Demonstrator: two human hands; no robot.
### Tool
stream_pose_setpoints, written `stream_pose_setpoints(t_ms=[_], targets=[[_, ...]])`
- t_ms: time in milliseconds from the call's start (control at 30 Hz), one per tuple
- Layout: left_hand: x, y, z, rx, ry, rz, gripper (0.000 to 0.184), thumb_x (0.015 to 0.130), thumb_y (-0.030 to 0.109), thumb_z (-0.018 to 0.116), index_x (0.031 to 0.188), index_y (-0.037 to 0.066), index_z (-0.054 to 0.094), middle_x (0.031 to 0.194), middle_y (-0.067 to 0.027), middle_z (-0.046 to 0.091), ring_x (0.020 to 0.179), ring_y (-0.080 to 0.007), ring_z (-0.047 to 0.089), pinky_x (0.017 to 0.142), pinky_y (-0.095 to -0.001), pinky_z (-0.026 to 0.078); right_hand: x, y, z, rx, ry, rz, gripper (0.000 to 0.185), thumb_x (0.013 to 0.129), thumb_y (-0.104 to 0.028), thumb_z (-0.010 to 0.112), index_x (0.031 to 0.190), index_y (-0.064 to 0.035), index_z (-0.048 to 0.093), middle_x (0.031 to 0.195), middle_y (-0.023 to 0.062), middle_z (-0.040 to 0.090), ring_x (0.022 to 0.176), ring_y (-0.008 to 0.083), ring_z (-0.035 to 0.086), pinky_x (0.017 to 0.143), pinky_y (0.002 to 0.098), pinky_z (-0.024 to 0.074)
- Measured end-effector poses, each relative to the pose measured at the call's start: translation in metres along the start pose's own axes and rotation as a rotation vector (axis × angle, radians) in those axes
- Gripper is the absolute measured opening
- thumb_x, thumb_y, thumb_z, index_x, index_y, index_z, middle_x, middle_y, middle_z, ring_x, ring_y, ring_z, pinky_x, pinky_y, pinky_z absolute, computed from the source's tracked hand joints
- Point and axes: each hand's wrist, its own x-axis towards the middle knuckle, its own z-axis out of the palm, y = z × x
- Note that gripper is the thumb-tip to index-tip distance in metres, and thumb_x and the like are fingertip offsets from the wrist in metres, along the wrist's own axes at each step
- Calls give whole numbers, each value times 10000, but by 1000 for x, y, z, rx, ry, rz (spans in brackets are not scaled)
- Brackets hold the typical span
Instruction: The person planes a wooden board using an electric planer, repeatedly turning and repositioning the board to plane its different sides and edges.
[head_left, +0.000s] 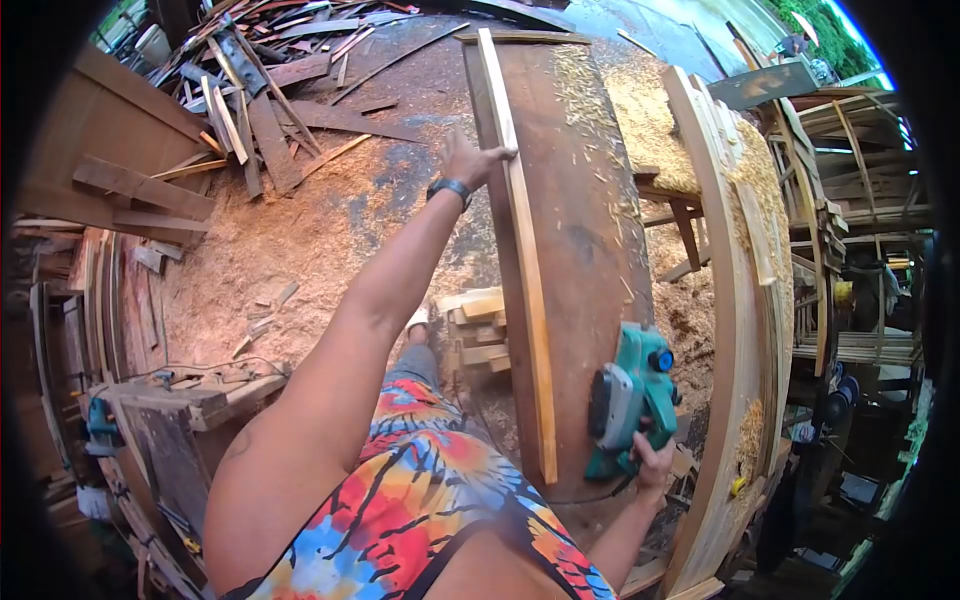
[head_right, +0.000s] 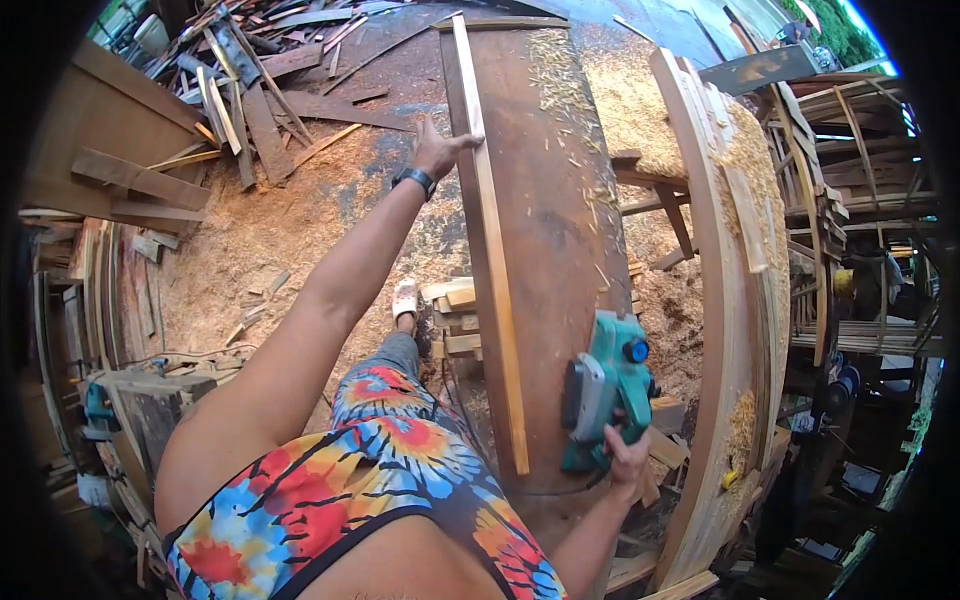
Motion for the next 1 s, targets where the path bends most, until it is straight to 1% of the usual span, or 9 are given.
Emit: stream_pose_setpoints(t_ms=[33, 67, 100, 200, 367, 533, 700, 800, 1000], targets=[[0, 5, -3, 18, 32, 3, 1299, 606, 594, 865, 1543, -54, 242, 1605, -292, 223, 1479, -451, 241, 1219, -490, 229, -18, 3, -6, 15, 40, -22, 422, 782, -75, 741, 1172, 14, 608, 766, 38, 574, 574, 128, 534, 548, 261, 434], [2, 9, -8, 12, 6, 28, 1401, 605, 691, 812, 1533, -135, 165, 1603, -372, 134, 1520, -443, 140, 1247, -463, 161, -36, 3, -10, 6, 76, -20, 415, 777, -74, 745, 1158, 13, 608, 770, 40, 576, 575, 128, 536, 548, 261, 436], [122, 21, -63, 103, 89, 64, 1393, 601, 667, 829, 1548, -101, 155, 1614, -348, 125, 1523, -434, 137, 1246, -477, 162, 28, -6, 90, 112, 64, -18, 408, 771, -73, 750, 1145, 13, 609, 774, 42, 578, 577, 128, 537, 547, 262, 439], [181, 53, -66, 77, 97, 12, 1443, 586, 646, 859, 1592, -16, 63, 1648, -298, 32, 1543, -408, 60, 1249, -517, 116, 26, -14, 95, 78, 159, 1, 393, 759, -70, 751, 1115, 14, 609, 793, 51, 590, 575, 133, 542, 541, 269, 444], [266, 73, -78, 12, 148, -9, 1454, 600, 665, 847, 1596, -9, 30, 1645, -307, 2, 1541, -420, 20, 1243, -543, 104, 28, -2, 86, 2, 173, 82, 369, 752, -81, 744, 1086, 11, 618, 809, 63, 605, 569, 141, 553, 521, 281, 440], [349, 60, -73, -6, 225, 92, 1459, 581, 663, 848, 1581, -27, 40, 1634, -301, 38, 1512, -456, 91, 1234, -501, 185, 28, -10, 90, -52, 191, 108, 313, 760, -79, 804, 1006, -22, 620, 786, 24, 608, 604, 113, 558, 553, 268, 440], [368, 18, -73, 10, 125, 183, 1357, 592, 560, 882, 1514, -98, 134, 1559, -298, 183, 1437, -408, 217, 1190, -474, 253, 29, 14, 86, -94, 286, 36, 427, 794, -91, 830, 1175, -24, 649, 1002, 21, 662, 841, 122, 618, 737, 279, 498], [345, -19, -51, -38, -8, 199, 1296, 599, 497, 902, 1474, -140, 190, 1514, -297, 270, 1392, -379, 293, 1164, -457, 295, 27, 2, 83, -136, 262, 117, 231, 816, -129, 815, 976, -19, 689, 821, 0, 648, 696, 91, 580, 626, 263, 464], [272, -10, -72, -243, -80, 268, 1174, 612, 373, 943, 1394, -225, 303, 1424, -293, 444, 1301, -321, 444, 1112, -423, 377, 29, -6, 103, -185, 204, 17, 231, 810, -123, 793, 963, -6, 666, 754, 10, 624, 616, 84, 549, 577, 253, 429]])
